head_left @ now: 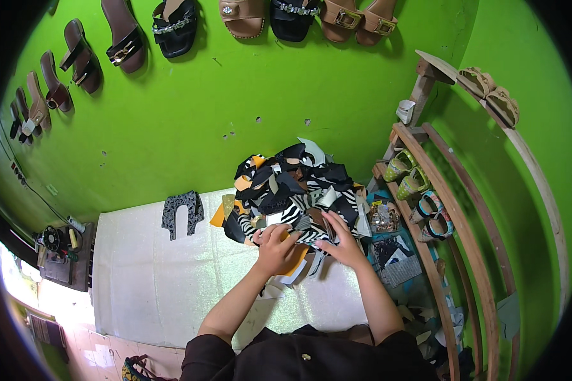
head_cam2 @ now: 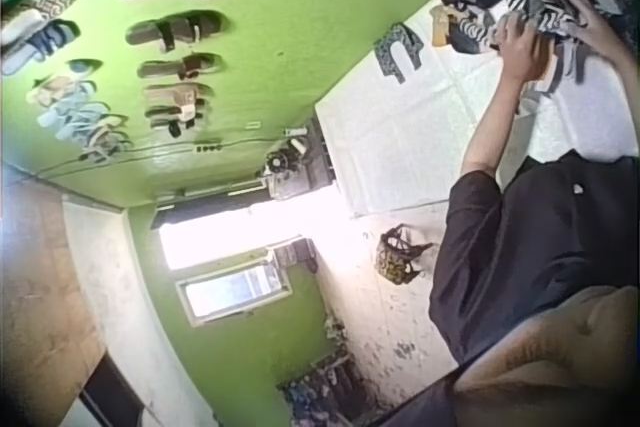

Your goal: Sort and organize pre-cut patterned fabric pieces for shoe uppers.

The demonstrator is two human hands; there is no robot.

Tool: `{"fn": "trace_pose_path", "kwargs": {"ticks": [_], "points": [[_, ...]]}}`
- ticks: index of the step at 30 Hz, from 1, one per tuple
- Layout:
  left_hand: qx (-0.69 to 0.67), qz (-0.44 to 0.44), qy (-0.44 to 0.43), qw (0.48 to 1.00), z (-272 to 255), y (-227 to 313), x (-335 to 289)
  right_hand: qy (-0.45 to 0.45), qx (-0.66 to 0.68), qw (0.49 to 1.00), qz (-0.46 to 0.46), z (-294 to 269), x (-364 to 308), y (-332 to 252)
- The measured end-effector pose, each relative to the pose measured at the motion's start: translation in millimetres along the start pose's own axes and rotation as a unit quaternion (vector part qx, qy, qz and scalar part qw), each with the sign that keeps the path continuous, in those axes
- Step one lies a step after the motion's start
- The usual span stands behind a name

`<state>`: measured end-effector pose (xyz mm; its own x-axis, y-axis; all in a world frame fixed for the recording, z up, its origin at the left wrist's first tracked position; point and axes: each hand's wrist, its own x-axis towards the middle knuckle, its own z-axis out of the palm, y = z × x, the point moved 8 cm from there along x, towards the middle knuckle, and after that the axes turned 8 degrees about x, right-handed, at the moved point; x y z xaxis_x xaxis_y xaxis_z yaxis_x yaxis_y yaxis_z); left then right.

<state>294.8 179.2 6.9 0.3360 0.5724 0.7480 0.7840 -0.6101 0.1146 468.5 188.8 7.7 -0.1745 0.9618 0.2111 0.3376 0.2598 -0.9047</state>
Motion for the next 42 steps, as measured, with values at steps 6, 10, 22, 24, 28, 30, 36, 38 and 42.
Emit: {"fn": "trace_pose_path", "kwargs": {"ticks": [6,10,22,24,28,30,36,38,42], "points": [[-0.026,-0.007,-0.001,1.000,-18.6,-4.8,-10.8,-0.051,-0.147,0.988,0.002,4.3,-11.6,-55.2],[0.025,0.026,0.001,0.999,-28.1,4.2,-25.7,-0.071,-0.320,0.944,-0.027,28.8,-28.1,-76.3],[-0.178,-0.175,-0.123,0.961,-11.7,-24.1,-96.6,0.137,-0.348,0.911,-0.175,33.8,-90.2,-83.7],[-0.053,-0.143,-0.205,0.967,-10.8,-18.4,-104.9,0.158,-0.324,0.920,-0.153,27.5,-96.1,-95.5],[-0.088,-0.193,-0.117,0.970,-42.7,-24.6,-107.4,0.185,-0.263,0.942,-0.093,12.6,-92.9,-117.4],[-0.090,-0.206,-0.086,0.971,-57.9,-29.8,-106.0,0.143,-0.247,0.957,-0.056,6.8,-78.1,-128.8],[-0.168,-0.185,0.098,0.963,-106.3,-33.9,-62.4,0.088,-0.018,0.993,-0.077,-13.0,-38.8,-148.4],[-0.273,-0.234,0.058,0.931,-110.5,-39.4,-47.9,0.047,0.105,0.993,-0.017,-3.0,-33.2,-142.3],[-0.563,-0.329,-0.043,0.757,-89.4,-47.7,-44.8,-0.058,0.307,0.947,0.077,49.5,-25.9,-121.9]]}}
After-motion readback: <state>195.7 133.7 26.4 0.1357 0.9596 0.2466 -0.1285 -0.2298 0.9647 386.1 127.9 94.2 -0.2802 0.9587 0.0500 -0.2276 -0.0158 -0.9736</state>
